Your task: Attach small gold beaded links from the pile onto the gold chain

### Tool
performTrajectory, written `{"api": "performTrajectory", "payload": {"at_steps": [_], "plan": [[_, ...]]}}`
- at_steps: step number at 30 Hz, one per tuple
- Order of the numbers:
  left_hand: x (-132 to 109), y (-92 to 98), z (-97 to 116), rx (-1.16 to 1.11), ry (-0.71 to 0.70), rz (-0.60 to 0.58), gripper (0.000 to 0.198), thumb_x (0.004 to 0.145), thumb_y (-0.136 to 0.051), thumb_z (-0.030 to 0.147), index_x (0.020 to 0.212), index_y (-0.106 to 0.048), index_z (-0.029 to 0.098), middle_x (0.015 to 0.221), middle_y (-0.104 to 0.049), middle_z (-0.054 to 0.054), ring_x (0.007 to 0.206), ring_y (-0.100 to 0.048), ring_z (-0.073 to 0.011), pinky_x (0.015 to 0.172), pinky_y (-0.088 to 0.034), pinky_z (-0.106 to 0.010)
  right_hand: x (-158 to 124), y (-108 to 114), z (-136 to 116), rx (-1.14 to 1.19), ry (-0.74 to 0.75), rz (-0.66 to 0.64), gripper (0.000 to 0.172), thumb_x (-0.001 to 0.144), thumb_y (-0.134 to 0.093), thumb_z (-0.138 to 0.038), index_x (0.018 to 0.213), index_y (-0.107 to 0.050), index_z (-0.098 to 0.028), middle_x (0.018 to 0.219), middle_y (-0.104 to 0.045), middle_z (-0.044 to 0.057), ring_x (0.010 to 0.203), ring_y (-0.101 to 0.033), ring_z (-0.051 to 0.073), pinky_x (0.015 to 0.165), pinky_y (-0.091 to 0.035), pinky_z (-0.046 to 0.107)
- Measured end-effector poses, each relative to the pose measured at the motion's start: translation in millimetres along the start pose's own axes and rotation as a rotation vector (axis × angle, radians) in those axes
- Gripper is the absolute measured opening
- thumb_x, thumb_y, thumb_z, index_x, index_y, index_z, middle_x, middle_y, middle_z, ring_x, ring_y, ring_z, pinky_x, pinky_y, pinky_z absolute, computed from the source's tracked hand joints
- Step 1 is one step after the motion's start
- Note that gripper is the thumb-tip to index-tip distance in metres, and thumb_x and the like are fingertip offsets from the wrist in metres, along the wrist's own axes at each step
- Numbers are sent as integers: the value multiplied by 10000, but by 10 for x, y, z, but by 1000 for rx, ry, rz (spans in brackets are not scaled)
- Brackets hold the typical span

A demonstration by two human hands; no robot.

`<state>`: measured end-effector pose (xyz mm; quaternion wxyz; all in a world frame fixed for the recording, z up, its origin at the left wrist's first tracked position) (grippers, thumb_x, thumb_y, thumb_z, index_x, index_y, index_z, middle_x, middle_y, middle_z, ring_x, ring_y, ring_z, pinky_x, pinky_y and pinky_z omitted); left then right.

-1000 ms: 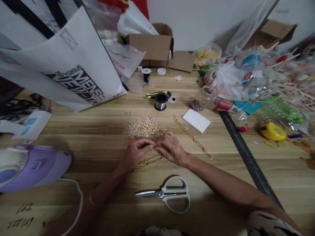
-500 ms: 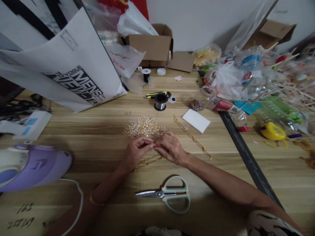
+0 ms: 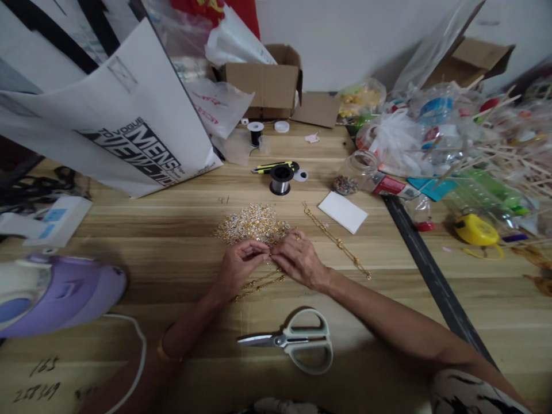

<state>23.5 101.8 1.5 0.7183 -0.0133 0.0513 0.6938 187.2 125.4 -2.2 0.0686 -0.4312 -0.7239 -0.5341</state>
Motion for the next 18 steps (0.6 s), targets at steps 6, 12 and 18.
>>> {"api": "performTrajectory", "payload": {"at_steps": [6,12,18], "plan": [[-8,20,-7,12,-13,-33,128,660,-712,210,743,-652,133,733,-697,-38,709,-643,-143,696,-510,-248,16,21,-24,27,-21,8,70,891,-506,-213,875,-562,-174,785,-646,28,739,-559,138,912,-364,374],[-14,42,-26,31,-53,-58,96,673,-706,186,740,-656,139,734,-704,-31,707,-647,-139,687,-508,-239,14,14,18,159,-45,33,81,877,-538,-237,830,-548,-172,737,-634,22,706,-556,134,878,-393,352],[-1,64,-20,53,-67,-102,71,670,-707,166,721,-663,143,715,-700,-19,681,-640,-125,669,-501,-220,5,0,64,272,-65,1,106,875,-549,-271,825,-555,-177,723,-627,16,690,-559,133,871,-401,344]]}}
Point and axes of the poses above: each hand's wrist, its own x-axis towards the middle knuckle, its own y-axis out of the back of the hand, z = x × y, the point moved 2 cm from there along x, towards the middle knuckle
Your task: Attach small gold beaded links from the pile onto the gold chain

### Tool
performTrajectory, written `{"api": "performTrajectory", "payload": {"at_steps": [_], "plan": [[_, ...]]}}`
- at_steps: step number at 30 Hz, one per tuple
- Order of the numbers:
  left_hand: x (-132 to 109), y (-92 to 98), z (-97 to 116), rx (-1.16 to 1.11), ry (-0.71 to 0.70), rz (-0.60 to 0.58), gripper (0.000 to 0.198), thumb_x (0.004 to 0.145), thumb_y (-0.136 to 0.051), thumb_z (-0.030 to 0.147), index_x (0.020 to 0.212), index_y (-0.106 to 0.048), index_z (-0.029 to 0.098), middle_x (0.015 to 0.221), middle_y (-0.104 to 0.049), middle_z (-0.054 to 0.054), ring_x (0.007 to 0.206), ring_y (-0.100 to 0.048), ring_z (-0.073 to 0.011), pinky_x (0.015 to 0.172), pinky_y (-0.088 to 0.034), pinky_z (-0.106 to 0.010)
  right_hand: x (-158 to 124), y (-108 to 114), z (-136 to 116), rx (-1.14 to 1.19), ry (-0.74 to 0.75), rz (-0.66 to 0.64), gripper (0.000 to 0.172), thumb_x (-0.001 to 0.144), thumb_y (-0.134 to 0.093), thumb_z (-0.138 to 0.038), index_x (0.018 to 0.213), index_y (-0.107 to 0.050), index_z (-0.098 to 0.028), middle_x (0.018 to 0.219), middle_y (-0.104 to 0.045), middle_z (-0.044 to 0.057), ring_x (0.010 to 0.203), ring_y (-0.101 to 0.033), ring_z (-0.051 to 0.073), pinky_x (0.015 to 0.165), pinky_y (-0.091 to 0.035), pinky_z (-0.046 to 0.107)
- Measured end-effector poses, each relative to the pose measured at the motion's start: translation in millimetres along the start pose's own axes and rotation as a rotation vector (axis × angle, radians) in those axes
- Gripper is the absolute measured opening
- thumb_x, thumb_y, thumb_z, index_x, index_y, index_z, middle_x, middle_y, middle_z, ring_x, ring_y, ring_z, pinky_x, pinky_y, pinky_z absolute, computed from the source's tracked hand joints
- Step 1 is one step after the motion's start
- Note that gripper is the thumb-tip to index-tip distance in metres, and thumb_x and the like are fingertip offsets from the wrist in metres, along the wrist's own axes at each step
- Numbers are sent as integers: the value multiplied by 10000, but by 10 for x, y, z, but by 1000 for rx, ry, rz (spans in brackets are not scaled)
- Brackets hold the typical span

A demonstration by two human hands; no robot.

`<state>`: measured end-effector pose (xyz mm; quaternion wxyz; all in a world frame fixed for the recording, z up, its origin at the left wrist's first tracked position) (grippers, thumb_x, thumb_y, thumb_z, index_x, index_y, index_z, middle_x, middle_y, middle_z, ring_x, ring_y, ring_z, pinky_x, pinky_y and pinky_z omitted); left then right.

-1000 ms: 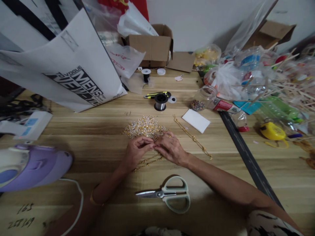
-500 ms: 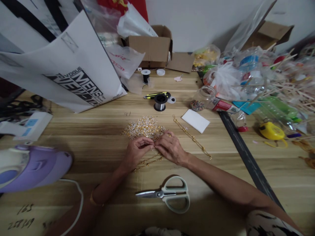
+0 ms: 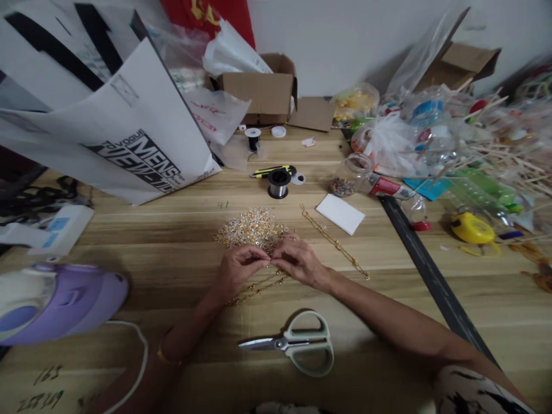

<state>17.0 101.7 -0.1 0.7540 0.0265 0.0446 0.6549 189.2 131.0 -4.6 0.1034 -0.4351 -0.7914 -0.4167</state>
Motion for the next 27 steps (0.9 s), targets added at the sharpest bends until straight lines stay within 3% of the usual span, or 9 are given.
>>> {"api": "performTrajectory", "payload": {"at_steps": [11,27], "plan": [[-10,4,60,82,-21,-37,31,683,-687,163,699,-670,142,684,-686,-17,647,-627,-118,632,-479,-201,-2,-6,2,25,30,-34,93,875,-547,-260,855,-564,-171,755,-638,28,733,-576,140,850,-400,341],[-9,-27,11,36,21,41,68,649,-708,161,670,-647,140,650,-674,-7,619,-614,-110,614,-480,-198,42,13,-86,-60,51,-94,84,888,-492,-184,857,-569,-170,801,-641,37,777,-563,142,848,-388,334]]}}
Point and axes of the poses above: each hand's wrist, its own x-axis towards the middle knuckle, its own y-axis out of the back of the hand, z = x × y, the point moved 2 cm from there along x, towards the middle knuckle
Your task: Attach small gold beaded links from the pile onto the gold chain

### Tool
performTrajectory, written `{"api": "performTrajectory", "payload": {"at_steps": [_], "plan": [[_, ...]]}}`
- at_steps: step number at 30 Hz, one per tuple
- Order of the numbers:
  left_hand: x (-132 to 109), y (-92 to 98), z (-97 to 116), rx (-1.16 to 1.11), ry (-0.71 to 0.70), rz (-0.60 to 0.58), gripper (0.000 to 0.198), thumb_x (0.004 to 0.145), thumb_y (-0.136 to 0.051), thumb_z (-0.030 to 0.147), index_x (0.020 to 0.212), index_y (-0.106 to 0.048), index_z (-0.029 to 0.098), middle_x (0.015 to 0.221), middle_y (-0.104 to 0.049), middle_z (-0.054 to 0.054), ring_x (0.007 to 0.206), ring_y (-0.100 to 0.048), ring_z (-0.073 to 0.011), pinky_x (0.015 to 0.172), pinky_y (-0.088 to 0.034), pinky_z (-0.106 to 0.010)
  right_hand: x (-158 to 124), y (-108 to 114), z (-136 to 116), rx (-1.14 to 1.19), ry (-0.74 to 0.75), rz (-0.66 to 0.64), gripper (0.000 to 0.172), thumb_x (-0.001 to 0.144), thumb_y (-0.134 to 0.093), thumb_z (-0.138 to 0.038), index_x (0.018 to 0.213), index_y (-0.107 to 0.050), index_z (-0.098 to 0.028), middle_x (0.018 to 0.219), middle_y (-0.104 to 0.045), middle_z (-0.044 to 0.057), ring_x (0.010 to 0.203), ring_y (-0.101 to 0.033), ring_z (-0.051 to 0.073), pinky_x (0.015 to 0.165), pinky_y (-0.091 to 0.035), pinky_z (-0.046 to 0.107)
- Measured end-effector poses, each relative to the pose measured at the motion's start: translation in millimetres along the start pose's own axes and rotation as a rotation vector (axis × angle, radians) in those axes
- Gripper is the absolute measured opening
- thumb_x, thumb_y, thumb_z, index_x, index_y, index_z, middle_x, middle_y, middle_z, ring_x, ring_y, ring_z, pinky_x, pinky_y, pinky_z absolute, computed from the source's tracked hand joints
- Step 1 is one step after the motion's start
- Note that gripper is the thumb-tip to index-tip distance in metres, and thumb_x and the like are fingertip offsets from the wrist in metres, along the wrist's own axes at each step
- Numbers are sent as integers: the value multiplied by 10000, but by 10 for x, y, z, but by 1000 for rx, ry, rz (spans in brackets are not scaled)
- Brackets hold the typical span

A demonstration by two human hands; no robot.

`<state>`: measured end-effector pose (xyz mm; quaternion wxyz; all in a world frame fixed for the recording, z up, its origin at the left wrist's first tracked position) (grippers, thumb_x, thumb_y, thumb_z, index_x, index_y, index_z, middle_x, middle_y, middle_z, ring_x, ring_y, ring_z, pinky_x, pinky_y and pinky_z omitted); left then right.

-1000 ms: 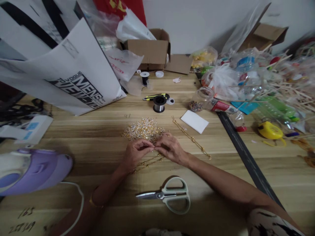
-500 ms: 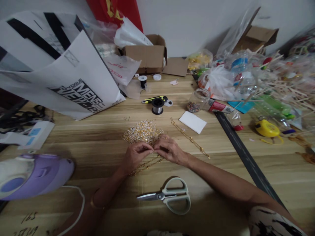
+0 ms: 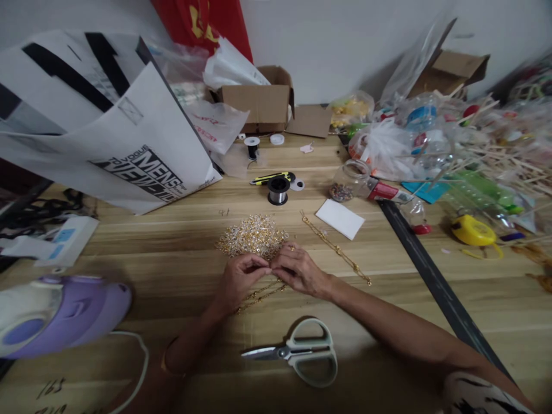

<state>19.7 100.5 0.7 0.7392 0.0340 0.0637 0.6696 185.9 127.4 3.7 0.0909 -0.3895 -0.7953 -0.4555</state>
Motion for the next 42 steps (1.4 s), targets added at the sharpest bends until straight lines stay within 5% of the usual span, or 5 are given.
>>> {"api": "performTrajectory", "payload": {"at_steps": [14,42], "plan": [[7,-24,-26,40,17,26,67,664,-671,187,697,-642,138,668,-665,-25,632,-614,-124,610,-480,-212,-21,-16,-3,-200,43,-7,106,908,-460,-207,883,-559,-177,797,-629,28,780,-551,140,941,-338,362],[35,-28,-77,-454,204,33,121,591,-759,213,655,-671,159,628,-677,13,613,-619,-117,648,-505,-248,-23,61,-134,-130,-7,178,56,859,-481,-170,884,-526,-189,796,-629,25,769,-531,153,912,-350,388]]}}
Point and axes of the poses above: each hand's wrist, its own x-axis towards the middle knuckle, its own y-axis out of the back of the hand, z = x × y, the point moved 2 cm from there along x, towards the middle knuckle
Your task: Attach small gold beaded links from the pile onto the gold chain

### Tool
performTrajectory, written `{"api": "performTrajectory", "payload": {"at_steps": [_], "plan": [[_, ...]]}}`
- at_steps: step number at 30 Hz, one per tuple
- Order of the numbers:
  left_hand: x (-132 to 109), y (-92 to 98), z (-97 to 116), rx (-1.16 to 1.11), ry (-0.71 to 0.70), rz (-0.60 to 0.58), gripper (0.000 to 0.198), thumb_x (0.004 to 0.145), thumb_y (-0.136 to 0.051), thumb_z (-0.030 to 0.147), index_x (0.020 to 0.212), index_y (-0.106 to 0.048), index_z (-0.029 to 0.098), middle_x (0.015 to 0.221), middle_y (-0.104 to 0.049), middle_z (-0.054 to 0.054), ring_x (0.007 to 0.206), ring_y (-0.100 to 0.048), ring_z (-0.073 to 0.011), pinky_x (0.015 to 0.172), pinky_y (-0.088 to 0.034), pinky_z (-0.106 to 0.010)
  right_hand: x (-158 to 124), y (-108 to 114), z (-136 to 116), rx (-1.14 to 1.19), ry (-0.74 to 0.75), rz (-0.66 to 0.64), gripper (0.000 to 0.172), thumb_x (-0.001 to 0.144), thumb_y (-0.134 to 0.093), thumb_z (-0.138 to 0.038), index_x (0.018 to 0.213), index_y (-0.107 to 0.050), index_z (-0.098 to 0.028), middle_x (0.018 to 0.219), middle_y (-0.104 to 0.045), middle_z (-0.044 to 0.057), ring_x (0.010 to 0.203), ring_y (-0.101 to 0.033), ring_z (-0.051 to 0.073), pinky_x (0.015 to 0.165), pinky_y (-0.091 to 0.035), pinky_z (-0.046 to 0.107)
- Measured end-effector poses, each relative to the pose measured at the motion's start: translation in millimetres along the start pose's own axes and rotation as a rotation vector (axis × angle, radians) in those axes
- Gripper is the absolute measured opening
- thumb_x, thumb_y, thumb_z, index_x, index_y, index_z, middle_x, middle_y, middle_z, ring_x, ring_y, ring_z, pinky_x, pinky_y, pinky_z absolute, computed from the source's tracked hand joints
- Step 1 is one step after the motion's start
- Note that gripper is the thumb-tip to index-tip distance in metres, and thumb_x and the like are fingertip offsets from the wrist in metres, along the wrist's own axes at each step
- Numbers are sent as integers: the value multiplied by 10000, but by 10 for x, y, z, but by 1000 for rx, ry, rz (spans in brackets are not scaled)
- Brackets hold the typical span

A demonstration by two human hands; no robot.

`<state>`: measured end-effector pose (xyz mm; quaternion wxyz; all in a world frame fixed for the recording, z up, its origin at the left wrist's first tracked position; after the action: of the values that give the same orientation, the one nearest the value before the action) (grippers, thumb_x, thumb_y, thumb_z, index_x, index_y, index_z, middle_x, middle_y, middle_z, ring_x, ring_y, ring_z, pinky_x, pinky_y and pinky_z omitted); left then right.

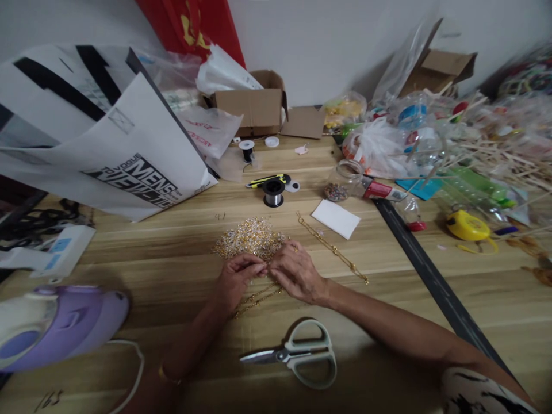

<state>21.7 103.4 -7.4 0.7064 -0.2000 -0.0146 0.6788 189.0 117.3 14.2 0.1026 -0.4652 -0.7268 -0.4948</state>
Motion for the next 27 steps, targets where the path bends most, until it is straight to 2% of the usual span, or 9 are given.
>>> {"api": "performTrajectory", "payload": {"at_steps": [7,18,27], "plan": [[7,1,-17,-17,-1,-14,117,594,-761,217,660,-679,164,628,-677,18,603,-612,-106,636,-495,-230,15,14,-23,-4,-19,-11,62,868,-470,-179,864,-532,-184,795,-623,31,774,-527,156,905,-349,388],[-20,-18,62,153,-59,9,101,618,-736,220,664,-671,158,621,-681,7,624,-628,-137,659,-504,-259,-11,-10,3,-7,-32,-34,75,876,-461,-186,892,-535,-188,807,-625,31,782,-531,159,918,-343,397],[-16,25,30,213,-94,-6,65,663,-713,204,707,-681,168,671,-698,5,652,-637,-132,676,-500,-242,15,-4,-7,-16,-28,-43,88,887,-448,-182,871,-535,-187,791,-625,33,756,-528,158,899,-351,396]]}}
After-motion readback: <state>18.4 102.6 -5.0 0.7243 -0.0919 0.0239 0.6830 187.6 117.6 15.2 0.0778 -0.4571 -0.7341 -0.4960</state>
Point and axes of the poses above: each hand's wrist, its own x-axis towards the middle knuckle, its own y-axis out of the back of the hand, z = x × y, the point moved 2 cm from there along x, towards the middle knuckle
